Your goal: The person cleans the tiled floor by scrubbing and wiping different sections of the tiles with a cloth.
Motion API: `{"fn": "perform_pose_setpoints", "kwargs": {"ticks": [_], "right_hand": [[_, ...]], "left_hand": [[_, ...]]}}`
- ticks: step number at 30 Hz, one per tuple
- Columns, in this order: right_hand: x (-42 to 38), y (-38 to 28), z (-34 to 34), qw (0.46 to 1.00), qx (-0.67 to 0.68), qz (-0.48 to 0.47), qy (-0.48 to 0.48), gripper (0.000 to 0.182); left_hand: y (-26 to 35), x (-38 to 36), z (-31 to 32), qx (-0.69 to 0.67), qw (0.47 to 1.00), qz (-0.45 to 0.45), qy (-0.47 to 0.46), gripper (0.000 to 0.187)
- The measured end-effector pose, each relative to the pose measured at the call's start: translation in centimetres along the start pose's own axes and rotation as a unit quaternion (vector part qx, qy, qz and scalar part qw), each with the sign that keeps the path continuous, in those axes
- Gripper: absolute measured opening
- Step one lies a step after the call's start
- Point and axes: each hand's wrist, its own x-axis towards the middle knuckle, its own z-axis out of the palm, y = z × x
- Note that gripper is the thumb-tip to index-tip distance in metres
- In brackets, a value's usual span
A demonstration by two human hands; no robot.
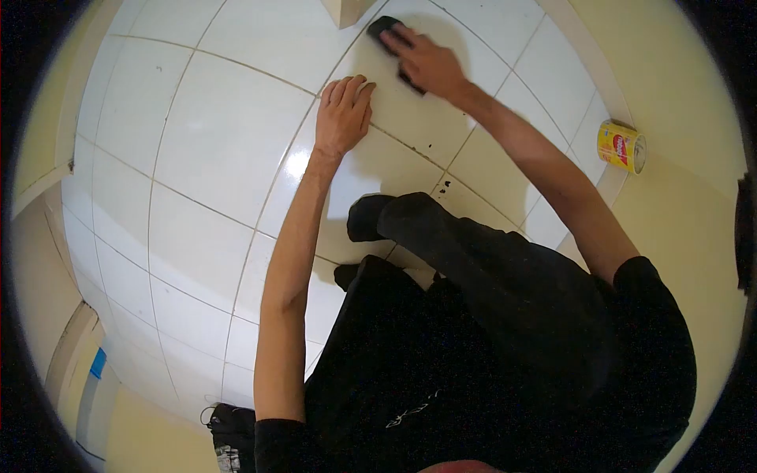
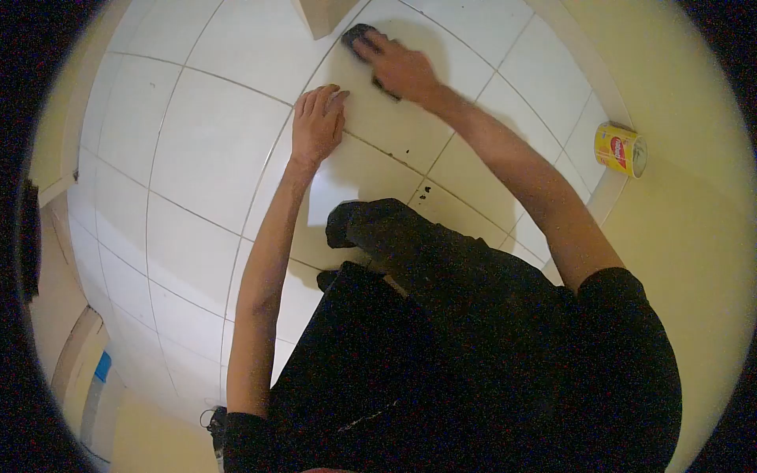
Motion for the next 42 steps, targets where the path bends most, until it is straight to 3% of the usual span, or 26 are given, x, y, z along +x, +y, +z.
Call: {"fn": "perform_pose_setpoints", "kwargs": {"ticks": [1,3,10,13,17,18,19,23,26,29,31,35,36,39,42], "right_hand": [[-0.3,-0.5,2.5,0.997,-0.069,-0.027,0.035,0.067],[0.2,-0.7,3.5,0.995,-0.051,-0.028,0.076,0.067],[4.1,1.7,2.5,0.995,-0.084,-0.02,0.056,0.061],[5.4,4.6,3.0,0.99,-0.108,-0.043,0.083,0.069],[3.9,9.1,3.8,0.976,-0.132,0.166,0.055,0.065],[3.4,13.2,5.1,0.876,-0.473,0.039,-0.083,0.062],[2.1,12.8,2.4,0.962,-0.137,0.23,0.05,0.064],[0.8,15.5,-1.4,0.953,-0.128,0.268,0.06,0.058],[0.5,13.3,-4.1,0.97,-0.04,0.209,0.114,0.06],[0.1,6.1,-7.2,0.984,0.049,0.154,0.07,0.059],[-1.3,4.3,-4.6,0.996,0.027,0.039,0.073,0.06],[-3.4,-0.6,-0.4,0.996,-0.009,-0.087,-0.009,0.064],[-3.9,-1.3,-0.2,0.991,-0.061,-0.071,-0.1,0.065],[-3.5,-0.3,0.7,0.994,-0.05,-0.091,-0.041,0.065],[-2.4,2.0,1.1,0.993,-0.071,-0.086,-0.041,0.07]], "left_hand": [[-0.1,0.0,0.1,0.002,1.0,0.0,-0.004,0.036],[-0.3,-0.1,0.2,0.006,1.0,-0.002,-0.012,0.037],[-0.3,-0.2,0.2,0.008,1.0,-0.005,-0.012,0.034],[-0.3,-0.2,0.4,0.01,1.0,-0.008,-0.006,0.032],[-0.2,-0.1,0.2,0.014,1.0,-0.012,-0.003,0.031],[-0.2,-0.2,0.2,0.012,1.0,-0.012,0.001,0.031],[-0.3,-0.2,0.3,0.018,1.0,-0.011,-0.002,0.031],[-0.2,-0.3,0.4,0.031,1.0,-0.006,-0.004,0.031],[-0.2,-0.3,0.4,0.032,0.999,-0.006,-0.005,0.031],[-0.2,-0.2,0.4,0.029,1.0,-0.006,-0.009,0.031],[-0.2,-0.1,0.3,0.02,1.0,-0.005,-0.007,0.031],[-0.2,0.1,0.2,0.004,1.0,-0.007,-0.001,0.032],[-0.2,0.0,0.2,0.004,1.0,-0.01,-0.002,0.032],[-0.1,0.1,0.0,0.001,1.0,-0.01,-0.01,0.032],[-0.2,0.0,0.1,-0.002,1.0,-0.014,-0.008,0.031]]}}
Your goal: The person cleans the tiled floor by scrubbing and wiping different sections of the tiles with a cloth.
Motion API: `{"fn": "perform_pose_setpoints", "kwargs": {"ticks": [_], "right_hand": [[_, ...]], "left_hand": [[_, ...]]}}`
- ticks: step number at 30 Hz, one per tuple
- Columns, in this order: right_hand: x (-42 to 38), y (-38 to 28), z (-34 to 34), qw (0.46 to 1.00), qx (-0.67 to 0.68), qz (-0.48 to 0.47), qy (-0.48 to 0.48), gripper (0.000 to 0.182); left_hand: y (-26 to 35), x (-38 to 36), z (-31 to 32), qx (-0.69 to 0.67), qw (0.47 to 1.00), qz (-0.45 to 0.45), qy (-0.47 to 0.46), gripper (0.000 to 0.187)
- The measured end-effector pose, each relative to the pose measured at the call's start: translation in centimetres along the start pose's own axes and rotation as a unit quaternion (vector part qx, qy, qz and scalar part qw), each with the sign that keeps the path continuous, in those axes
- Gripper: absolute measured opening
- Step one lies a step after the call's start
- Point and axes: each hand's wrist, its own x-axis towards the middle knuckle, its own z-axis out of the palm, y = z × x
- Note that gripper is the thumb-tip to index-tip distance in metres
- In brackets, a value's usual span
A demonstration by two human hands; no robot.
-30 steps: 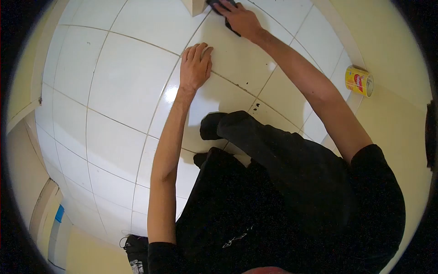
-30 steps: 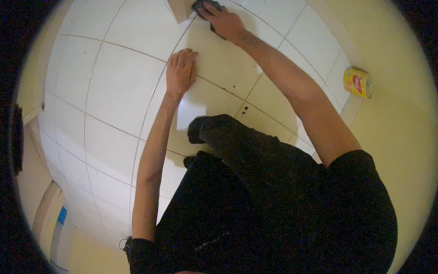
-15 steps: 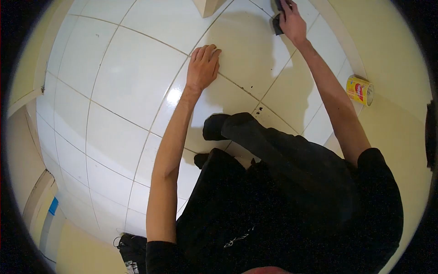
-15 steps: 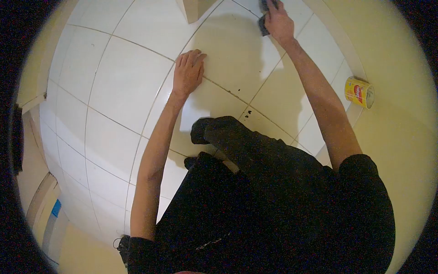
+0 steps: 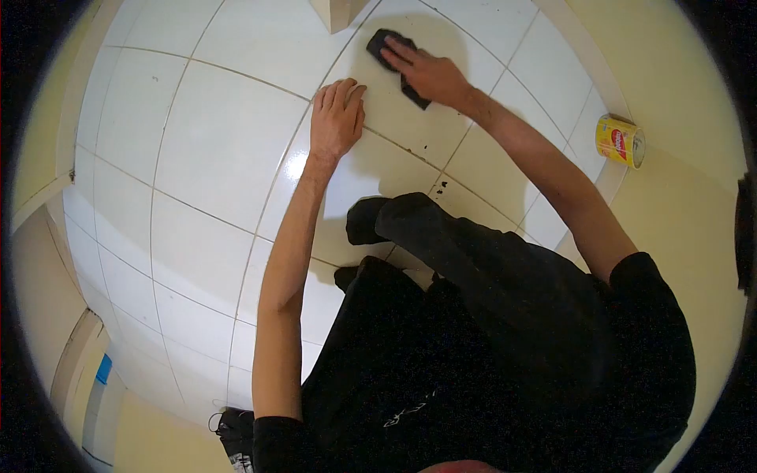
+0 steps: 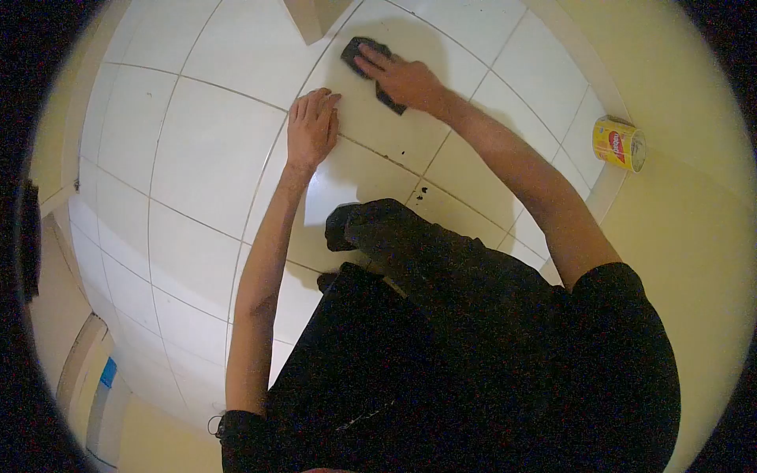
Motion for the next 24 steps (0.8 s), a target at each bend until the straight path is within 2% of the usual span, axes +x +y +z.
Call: {"fn": "perform_pose_setpoints", "kwargs": {"ticks": [5,9,12,15,16,17,19,21,23,24], "right_hand": [[-0.6,7.7,1.8,0.985,-0.016,0.162,0.059,0.068],[-0.7,12.2,2.3,0.949,-0.039,0.31,0.039,0.06],[-0.5,11.9,-0.3,0.944,0.045,0.315,0.09,0.059],[0.3,7.5,-4.0,0.963,0.09,0.226,0.117,0.059],[0.5,6.2,-4.2,0.97,0.091,0.153,0.167,0.057],[0.4,5.8,-2.0,0.977,0.078,0.122,0.157,0.06],[0.4,2.2,-2.8,0.988,0.093,0.071,0.104,0.064],[0.1,-1.2,-3.1,0.996,0.07,0.046,-0.019,0.071],[-1.1,-2.9,-1.8,0.995,0.086,-0.052,-0.029,0.075],[-1.6,-3.7,-1.5,0.996,0.055,-0.051,-0.044,0.076]], "left_hand": [[0.2,0.0,0.0,-0.001,1.0,-0.005,0.008,0.031],[0.1,-0.1,-0.1,-0.006,1.0,-0.002,0.012,0.031],[0.1,-0.1,0.0,0.003,1.0,0.001,0.018,0.032],[0.1,-0.1,0.1,0.007,1.0,-0.001,0.012,0.032],[0.1,-0.1,0.1,0.003,1.0,0.0,0.013,0.033],[0.1,-0.1,0.0,-0.001,1.0,0.0,0.014,0.033],[0.2,0.0,-0.2,-0.003,1.0,0.001,0.01,0.034],[0.3,0.2,-0.4,0.004,1.0,0.0,-0.001,0.034],[0.4,0.2,-0.4,0.002,1.0,-0.003,0.008,0.036],[0.4,0.2,-0.4,0.001,1.0,-0.005,0.012,0.036]]}}
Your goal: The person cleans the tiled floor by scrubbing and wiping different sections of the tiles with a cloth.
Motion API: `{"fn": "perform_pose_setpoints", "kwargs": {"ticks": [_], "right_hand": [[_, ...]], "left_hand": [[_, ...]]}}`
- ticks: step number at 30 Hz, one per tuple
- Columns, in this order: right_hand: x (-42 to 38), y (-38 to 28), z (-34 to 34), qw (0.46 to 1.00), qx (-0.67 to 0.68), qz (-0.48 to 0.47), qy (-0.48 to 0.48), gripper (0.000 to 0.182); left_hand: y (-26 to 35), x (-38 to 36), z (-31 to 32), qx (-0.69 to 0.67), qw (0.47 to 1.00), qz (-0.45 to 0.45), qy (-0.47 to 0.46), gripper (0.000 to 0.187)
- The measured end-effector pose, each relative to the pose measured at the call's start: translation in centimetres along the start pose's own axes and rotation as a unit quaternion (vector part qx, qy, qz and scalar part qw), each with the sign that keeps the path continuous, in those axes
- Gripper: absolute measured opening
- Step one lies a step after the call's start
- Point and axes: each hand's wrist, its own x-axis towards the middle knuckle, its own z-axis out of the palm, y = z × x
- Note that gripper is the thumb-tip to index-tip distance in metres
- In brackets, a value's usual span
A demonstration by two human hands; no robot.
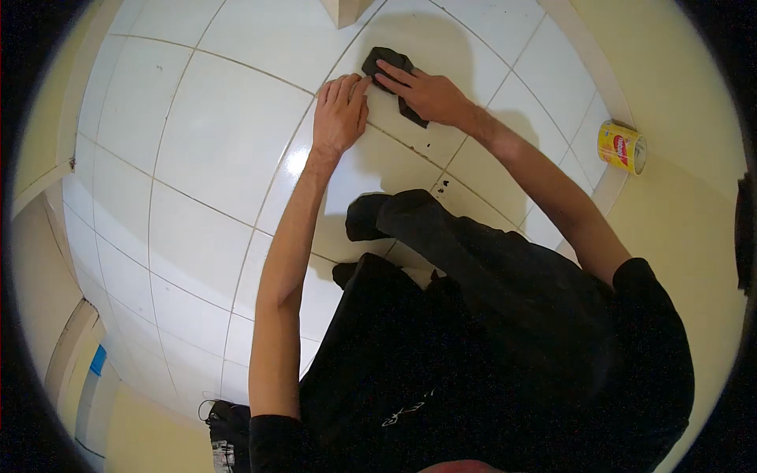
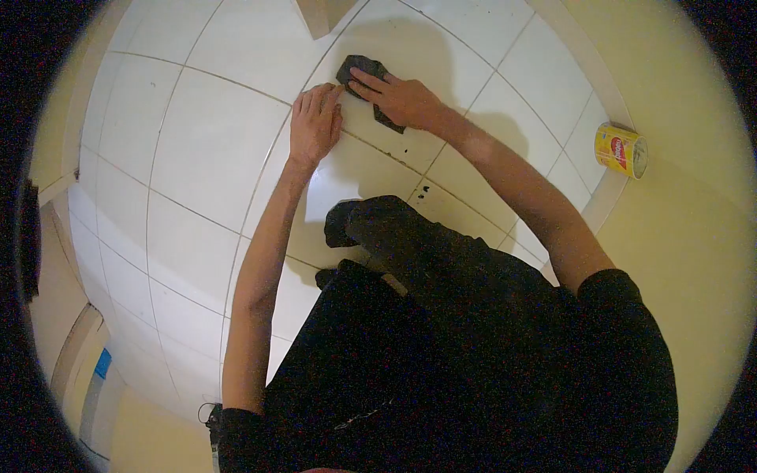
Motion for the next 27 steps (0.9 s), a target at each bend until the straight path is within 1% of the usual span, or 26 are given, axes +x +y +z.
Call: {"fn": "perform_pose_setpoints", "kwargs": {"ticks": [3,6,7,8,9,10,11,12,14,16,19,21,25,27], "right_hand": [[-1.3,0.8,-0.7,0.997,0.023,0.055,-0.046,0.073],[-3.9,4.8,0.6,0.991,-0.09,0.097,0.007,0.072],[-4.9,6.9,1.2,0.989,-0.072,0.119,0.047,0.071],[-6.0,8.9,1.6,0.984,-0.025,0.144,0.099,0.071],[-6.6,9.8,0.8,0.973,-0.003,0.211,0.098,0.067],[-7.3,11.5,1.4,0.96,-0.024,0.248,0.123,0.063],[-7.6,12.3,1.1,0.945,-0.04,0.318,0.068,0.062],[-7.6,12.6,0.4,0.937,-0.006,0.34,0.077,0.06],[-7.2,12.6,-0.6,0.936,0.026,0.333,0.108,0.059],[-6.3,10.5,-1.8,0.947,0.021,0.282,0.154,0.059],[-3.6,5.9,-2.9,0.951,0.101,0.221,0.192,0.06],[-1.3,3.0,-2.4,0.951,0.161,0.167,0.204,0.063],[1.9,-3.4,-0.5,0.965,0.204,0.092,0.136,0.067],[2.6,-5.9,1.1,0.981,0.181,0.064,0.04,0.061]], "left_hand": [[-0.1,-0.1,0.2,0.002,1.0,-0.003,-0.004,0.037],[-0.3,-0.2,0.3,-0.002,1.0,0.001,0.01,0.036],[-0.2,-0.1,0.3,-0.001,1.0,0.0,0.01,0.036],[-0.2,-0.1,0.2,0.0,1.0,-0.002,0.01,0.036],[-0.1,-0.2,0.2,0.001,1.0,-0.004,0.01,0.036],[-0.2,-0.2,0.2,0.004,1.0,-0.003,0.009,0.037],[-0.3,-0.3,0.4,0.006,1.0,-0.003,0.008,0.038],[-0.3,-0.4,0.4,0.009,1.0,-0.004,0.006,0.039],[-0.2,-0.4,0.3,0.017,1.0,-0.01,0.009,0.042],[-0.1,-0.4,0.3,0.021,0.999,-0.012,0.021,0.046],[-0.2,-0.5,0.3,0.011,0.998,-0.01,0.056,0.049],[-0.3,-0.8,0.5,-0.006,0.997,0.001,0.082,0.051],[-0.7,-1.5,0.9,-0.034,0.991,0.03,0.125,0.055],[-1.0,-1.8,0.6,-0.065,0.985,0.057,0.147,0.055]]}}
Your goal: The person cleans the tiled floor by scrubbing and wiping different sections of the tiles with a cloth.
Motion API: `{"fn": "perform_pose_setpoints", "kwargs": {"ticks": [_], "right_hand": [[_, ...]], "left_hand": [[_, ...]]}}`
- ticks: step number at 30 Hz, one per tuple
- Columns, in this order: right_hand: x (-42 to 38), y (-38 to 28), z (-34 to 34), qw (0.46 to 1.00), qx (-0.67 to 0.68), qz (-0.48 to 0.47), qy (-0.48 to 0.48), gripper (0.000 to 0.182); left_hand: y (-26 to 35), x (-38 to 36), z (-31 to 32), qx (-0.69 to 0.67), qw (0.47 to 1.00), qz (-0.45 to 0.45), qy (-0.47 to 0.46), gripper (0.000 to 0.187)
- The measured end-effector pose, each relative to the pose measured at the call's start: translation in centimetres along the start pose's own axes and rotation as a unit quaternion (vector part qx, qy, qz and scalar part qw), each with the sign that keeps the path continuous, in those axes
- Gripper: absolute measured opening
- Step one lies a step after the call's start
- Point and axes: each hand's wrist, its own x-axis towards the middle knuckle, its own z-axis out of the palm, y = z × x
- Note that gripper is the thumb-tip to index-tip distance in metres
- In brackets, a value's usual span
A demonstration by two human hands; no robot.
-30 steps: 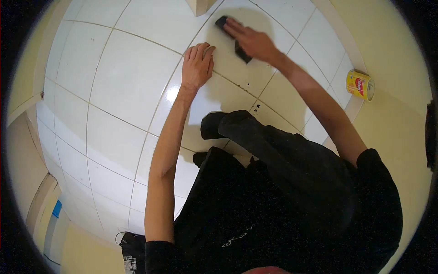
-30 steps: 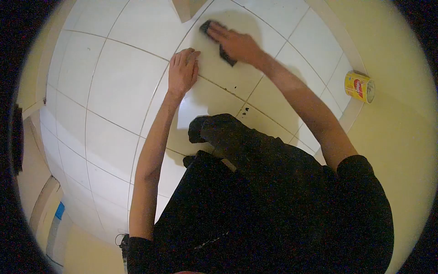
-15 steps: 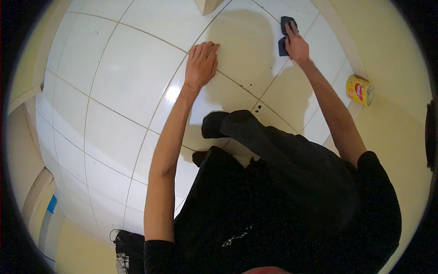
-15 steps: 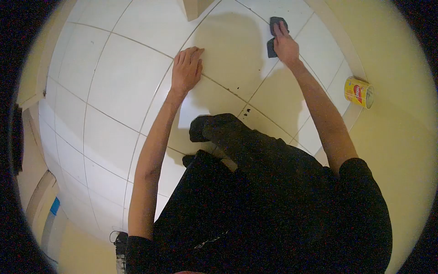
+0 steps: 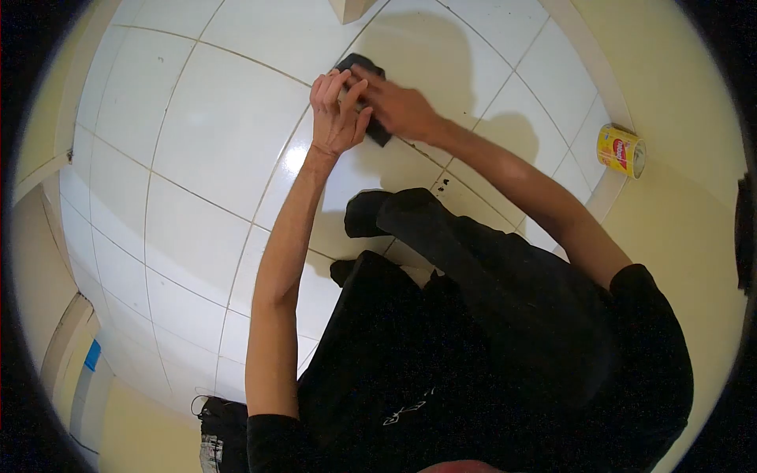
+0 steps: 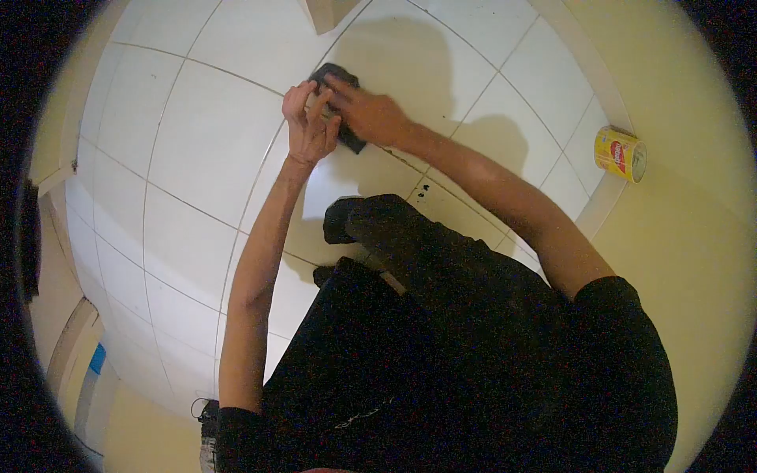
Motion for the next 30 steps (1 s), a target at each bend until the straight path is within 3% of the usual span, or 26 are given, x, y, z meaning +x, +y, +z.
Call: {"fn": "perform_pose_setpoints", "kwargs": {"ticks": [1,4,10,13,16,19,23,26,30], "right_hand": [[0.2,-0.7,0.7,0.997,-0.034,0.02,-0.065,0.061],[-0.6,-0.8,1.0,0.998,-0.059,-0.01,-0.007,0.063],[-3.8,4.3,-0.2,0.989,-0.117,0.049,0.076,0.065],[-5.1,8.2,-1.7,0.982,-0.106,0.093,0.128,0.065],[-4.9,7.9,-4.9,0.96,0.008,0.219,0.173,0.066],[-4.3,7.7,-5.4,0.954,0.036,0.136,0.266,0.066],[-5.3,3.1,-5.2,0.963,0.143,0.046,0.221,0.066],[-7.4,-0.5,-4.0,0.988,0.148,0.046,0.024,0.074],[-10.9,-3.0,-0.8,0.982,0.029,0.023,-0.183,0.079]], "left_hand": [[-0.1,-0.1,-0.1,-0.012,1.0,0.006,-0.005,0.055],[0.0,-0.1,0.0,0.002,1.0,0.013,-0.027,0.056],[0.6,0.4,-0.2,0.012,0.996,-0.02,-0.084,0.057],[0.4,0.3,0.0,0.021,0.996,-0.025,-0.08,0.059],[0.5,0.6,-0.3,0.009,0.996,-0.054,-0.074,0.057],[-0.2,0.6,-0.3,-0.016,0.993,-0.112,-0.036,0.056],[0.1,1.0,-0.8,-0.051,0.978,-0.198,0.025,0.053],[0.1,1.1,-0.8,-0.06,0.975,-0.211,0.04,0.05],[0.0,1.0,-0.8,-0.068,0.976,-0.208,0.018,0.05]]}}
